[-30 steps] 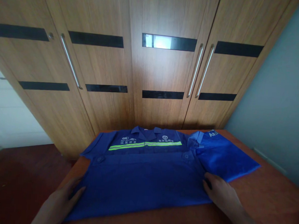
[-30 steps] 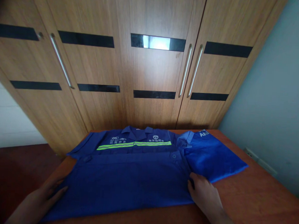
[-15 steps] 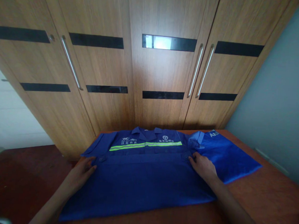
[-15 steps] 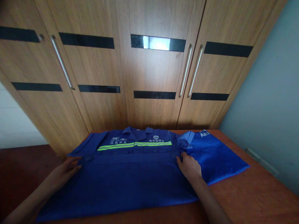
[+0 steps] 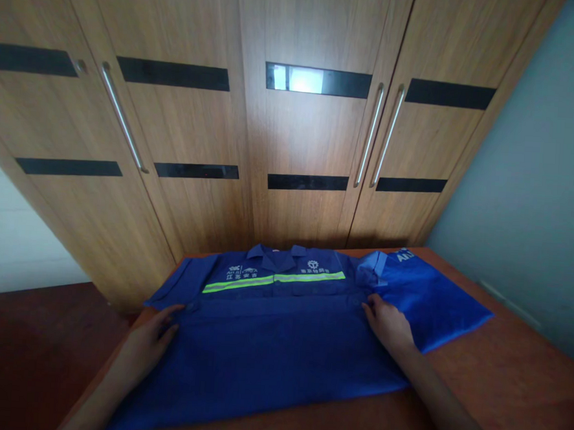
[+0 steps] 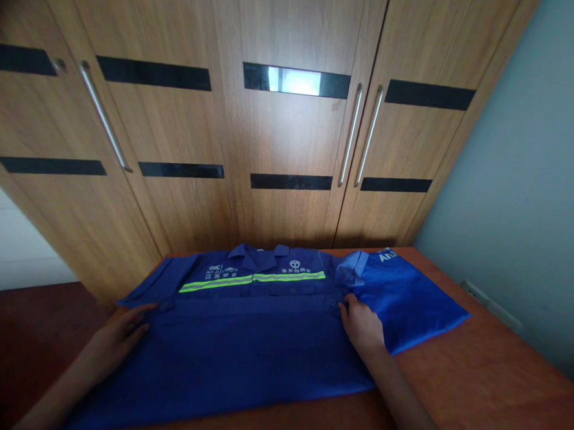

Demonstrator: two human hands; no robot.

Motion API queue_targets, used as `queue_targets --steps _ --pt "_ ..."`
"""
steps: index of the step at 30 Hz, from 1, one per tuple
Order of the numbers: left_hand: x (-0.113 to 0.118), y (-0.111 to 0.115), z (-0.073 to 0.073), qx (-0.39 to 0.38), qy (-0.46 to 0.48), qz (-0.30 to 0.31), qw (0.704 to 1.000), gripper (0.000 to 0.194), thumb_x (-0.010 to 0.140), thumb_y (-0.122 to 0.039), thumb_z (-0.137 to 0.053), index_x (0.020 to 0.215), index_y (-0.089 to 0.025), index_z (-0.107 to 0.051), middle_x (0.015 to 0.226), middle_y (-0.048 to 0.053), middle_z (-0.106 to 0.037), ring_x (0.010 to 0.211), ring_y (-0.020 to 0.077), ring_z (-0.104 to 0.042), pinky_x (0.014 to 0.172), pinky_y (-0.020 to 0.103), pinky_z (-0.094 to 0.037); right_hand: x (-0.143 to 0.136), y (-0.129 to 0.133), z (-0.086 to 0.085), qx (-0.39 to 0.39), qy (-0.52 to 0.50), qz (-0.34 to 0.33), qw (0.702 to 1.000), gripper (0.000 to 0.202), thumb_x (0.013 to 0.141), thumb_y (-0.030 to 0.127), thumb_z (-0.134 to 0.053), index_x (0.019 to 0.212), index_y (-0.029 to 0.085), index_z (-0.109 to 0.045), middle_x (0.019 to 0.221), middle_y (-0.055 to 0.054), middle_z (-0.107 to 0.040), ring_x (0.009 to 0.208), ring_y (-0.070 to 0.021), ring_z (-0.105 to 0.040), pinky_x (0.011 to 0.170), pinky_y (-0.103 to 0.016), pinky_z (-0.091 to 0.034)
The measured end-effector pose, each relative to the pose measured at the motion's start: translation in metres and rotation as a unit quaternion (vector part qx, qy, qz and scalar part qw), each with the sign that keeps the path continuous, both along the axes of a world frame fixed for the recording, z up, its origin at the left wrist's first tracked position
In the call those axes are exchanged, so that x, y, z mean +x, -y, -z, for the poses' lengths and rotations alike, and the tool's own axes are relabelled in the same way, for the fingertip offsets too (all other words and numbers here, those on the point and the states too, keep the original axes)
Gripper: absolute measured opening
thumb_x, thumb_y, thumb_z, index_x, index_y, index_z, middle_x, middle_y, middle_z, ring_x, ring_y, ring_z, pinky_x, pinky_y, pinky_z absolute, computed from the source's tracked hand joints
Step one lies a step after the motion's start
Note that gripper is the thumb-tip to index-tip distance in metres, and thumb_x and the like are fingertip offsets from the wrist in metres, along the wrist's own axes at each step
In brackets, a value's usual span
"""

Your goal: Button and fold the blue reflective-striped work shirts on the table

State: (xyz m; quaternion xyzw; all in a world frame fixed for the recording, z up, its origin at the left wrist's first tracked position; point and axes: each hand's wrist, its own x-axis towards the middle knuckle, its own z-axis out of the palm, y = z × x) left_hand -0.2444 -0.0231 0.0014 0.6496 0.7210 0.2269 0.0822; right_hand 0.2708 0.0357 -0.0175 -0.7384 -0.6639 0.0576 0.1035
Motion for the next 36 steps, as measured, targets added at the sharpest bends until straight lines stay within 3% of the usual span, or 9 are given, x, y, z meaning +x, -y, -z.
queue_targets --steps 2,5,9,12,17,22,25,29,36 --pt "-0.002 0.001 0.002 -0.013 -0.029 -0.007 0.999 0.047 0.081 -0.038 -0.041 0.12 -0.018 -0.056 0.097 0.009 -0.071 0.088 0.0265 -0.069 0.083 0.038 -0.054 -0.004 0.005 0.0 -0.004 0.028 -0.002 1.0 0.029 0.095 0.035 -0.037 0.113 0.02 -0.053 0.093 -0.011 -0.069 0.081 -0.0274 -0.068 0.065 -0.034 -0.046" --pt "-0.001 0.008 0.003 -0.027 -0.076 -0.018 0.997 0.05 0.084 -0.037 -0.036 0.125 -0.014 -0.052 0.109 0.014 -0.067 0.096 0.0276 -0.067 0.087 0.039 -0.052 -0.005 0.018 0.003 0.057 0.053 -0.014 0.997 0.036 0.094 0.031 -0.037 0.126 0.018 -0.046 0.108 -0.014 -0.065 0.087 -0.028 -0.067 0.07 -0.037 -0.05" --pt "0.019 0.023 -0.002 0.041 -0.185 -0.004 0.982 0.052 0.088 -0.039 -0.033 0.126 -0.01 -0.052 0.126 0.019 -0.056 0.114 0.0318 -0.057 0.099 0.045 -0.044 -0.006 0.038 0.011 0.159 0.061 -0.087 0.982 0.037 0.092 0.029 -0.04 0.125 0.017 -0.05 0.124 -0.015 -0.056 0.113 -0.0298 -0.055 0.092 -0.041 -0.046" --pt "0.051 0.033 -0.006 0.072 -0.223 0.037 0.972 0.051 0.088 -0.044 -0.038 0.126 -0.014 -0.055 0.133 0.017 -0.052 0.122 0.0337 -0.05 0.103 0.049 -0.039 -0.019 0.051 0.011 0.174 0.021 -0.169 0.97 0.04 0.092 0.036 -0.042 0.126 0.017 -0.052 0.134 -0.014 -0.05 0.124 -0.0292 -0.046 0.104 -0.044 -0.039" --pt "0.128 0.037 -0.005 0.064 -0.206 0.194 0.957 0.048 0.091 -0.045 -0.041 0.137 -0.034 -0.044 0.148 0.005 -0.04 0.135 0.0299 -0.035 0.107 0.054 -0.033 -0.07 0.069 -0.002 0.118 -0.035 -0.254 0.959 0.049 0.094 0.047 -0.039 0.136 0.023 -0.046 0.147 -0.01 -0.037 0.136 -0.0294 -0.032 0.108 -0.049 -0.032" --pt "0.185 0.03 0.003 0.073 -0.204 0.279 0.936 0.052 0.093 -0.045 -0.037 0.144 -0.034 -0.029 0.155 0.002 -0.025 0.14 0.0308 -0.024 0.109 0.057 -0.026 -0.115 0.079 -0.008 0.059 -0.043 -0.328 0.942 0.05 0.095 0.04 -0.037 0.143 0.028 -0.034 0.154 -0.006 -0.024 0.141 -0.0287 -0.021 0.111 -0.054 -0.024" --pt "0.19 0.026 0.012 0.06 -0.214 0.287 0.932 0.055 0.094 -0.048 -0.034 0.146 -0.034 -0.023 0.155 0.002 -0.024 0.14 0.0316 -0.024 0.108 0.058 -0.028 -0.124 0.08 -0.003 0.039 -0.044 -0.347 0.936 0.052 0.095 0.038 -0.038 0.145 0.027 -0.03 0.154 -0.005 -0.024 0.141 -0.0288 -0.02 0.112 -0.056 -0.019" --pt "0.182 0.029 0.02 0.063 -0.235 0.282 0.928 0.058 0.094 -0.05 -0.033 0.147 -0.035 -0.017 0.156 0.002 -0.023 0.139 0.0309 -0.025 0.107 0.055 -0.03 -0.125 0.084 0.001 0.038 -0.059 -0.35 0.934 0.052 0.095 0.041 -0.037 0.146 0.03 -0.028 0.155 -0.003 -0.02 0.141 -0.0279 -0.019 0.113 -0.054 -0.018" --pt "0.161 0.046 0.021 0.098 -0.271 0.269 0.919 0.06 0.093 -0.049 -0.036 0.147 -0.037 -0.014 0.155 0.0 -0.025 0.139 0.0282 -0.027 0.107 0.05 -0.03 -0.12 0.095 -0.009 0.005 -0.094 -0.374 0.922 0.057 0.094 0.049 -0.038 0.146 0.031 -0.026 0.156 -0.002 -0.019 0.142 -0.0254 -0.018 0.115 -0.049 -0.018"
